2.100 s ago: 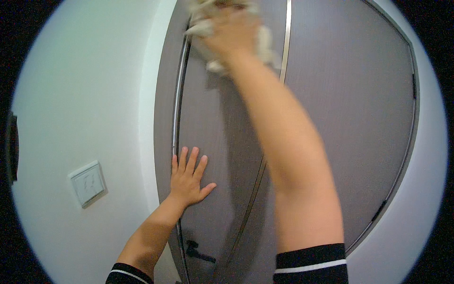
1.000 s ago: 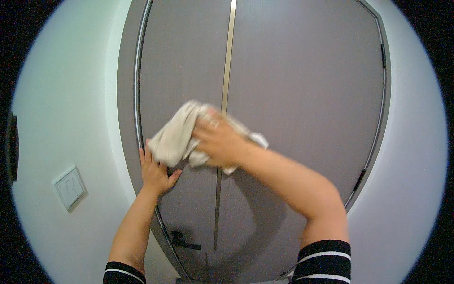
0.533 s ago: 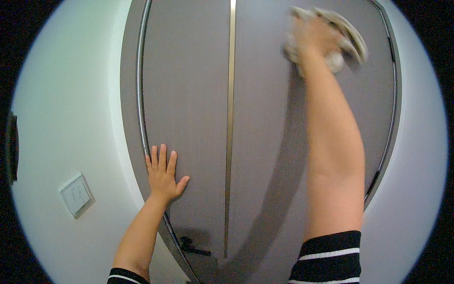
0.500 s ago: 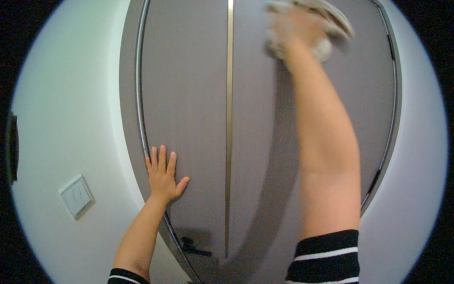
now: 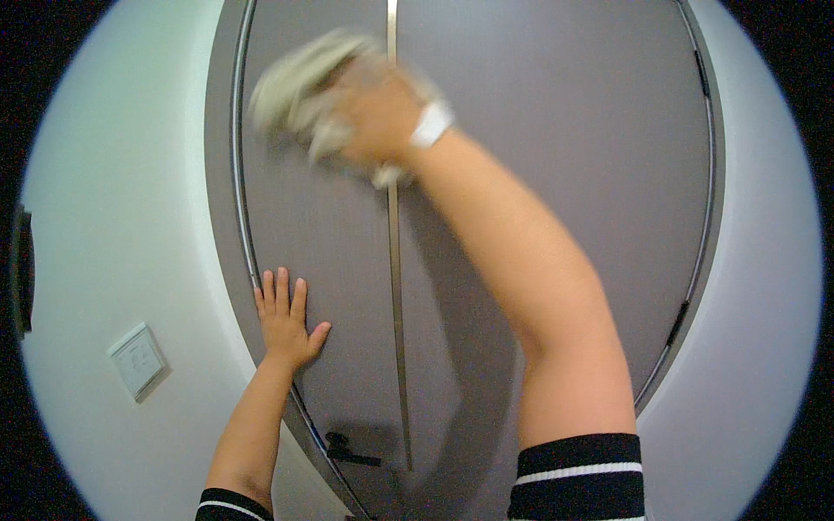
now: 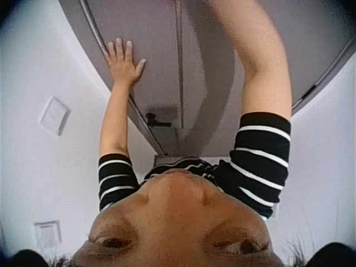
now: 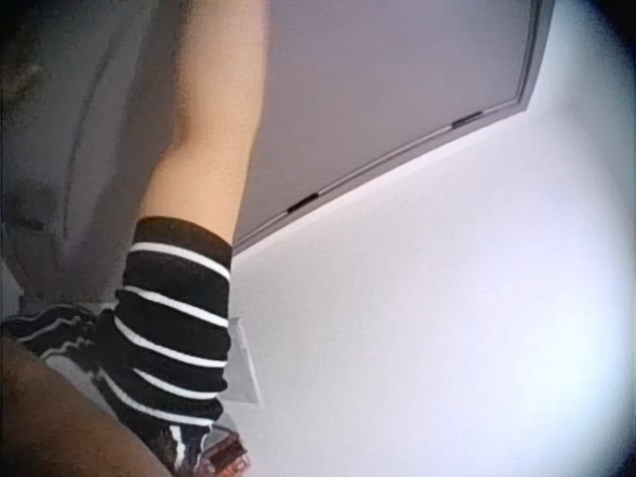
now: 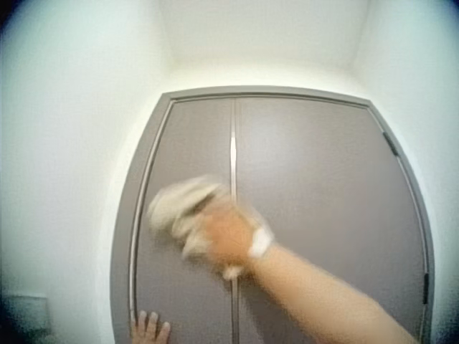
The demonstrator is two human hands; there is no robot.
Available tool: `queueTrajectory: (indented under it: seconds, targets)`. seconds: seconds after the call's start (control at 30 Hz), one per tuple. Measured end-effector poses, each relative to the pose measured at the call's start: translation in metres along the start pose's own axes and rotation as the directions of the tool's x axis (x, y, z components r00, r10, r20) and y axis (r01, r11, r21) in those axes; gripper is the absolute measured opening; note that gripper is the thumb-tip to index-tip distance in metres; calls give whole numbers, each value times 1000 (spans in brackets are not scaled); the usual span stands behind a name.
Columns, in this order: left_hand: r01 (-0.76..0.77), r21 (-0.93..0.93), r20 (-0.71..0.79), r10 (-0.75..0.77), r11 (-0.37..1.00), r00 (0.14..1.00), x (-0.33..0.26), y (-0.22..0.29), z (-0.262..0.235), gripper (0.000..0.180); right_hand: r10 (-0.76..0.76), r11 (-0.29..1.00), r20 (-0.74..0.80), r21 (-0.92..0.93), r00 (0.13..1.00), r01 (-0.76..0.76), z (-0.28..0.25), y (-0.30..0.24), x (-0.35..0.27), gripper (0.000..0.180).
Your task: The person wipes the surface of a gray door with a white cloth. They move the cloth in circular and vertical motions across the door panels and the vertical trim, using their left hand to steady the surface while wiping with the right.
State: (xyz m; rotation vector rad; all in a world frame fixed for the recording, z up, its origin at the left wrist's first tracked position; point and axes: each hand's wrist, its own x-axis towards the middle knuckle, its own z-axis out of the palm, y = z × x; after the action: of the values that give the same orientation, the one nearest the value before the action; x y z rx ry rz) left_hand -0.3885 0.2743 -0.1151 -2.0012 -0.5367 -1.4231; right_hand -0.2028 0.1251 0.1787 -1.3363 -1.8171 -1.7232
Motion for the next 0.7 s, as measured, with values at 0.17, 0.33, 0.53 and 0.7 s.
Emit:
queueTrajectory:
  seconds: [0.17,0.33,0.53,0.7]
  targets:
    - [-3,-6,15,3,1000,1000,6,11,1,85,644,566,-458,-254,613,-784,-46,172,-77,63]
    - [-22,3,-16,22,1000,1000,4,6,1,84,679,538,-378,-327,629,-777,-24,148,-181,70]
    - [11,61,0,-11,998,1000,3,6,-1,81,-69,989,532,146,844,-11,17,-91,-259,67]
    - [11,-7,93,-11,1000,996,28,57,-1,82,-697,707,364,489,617,510,30,-87,-287,34]
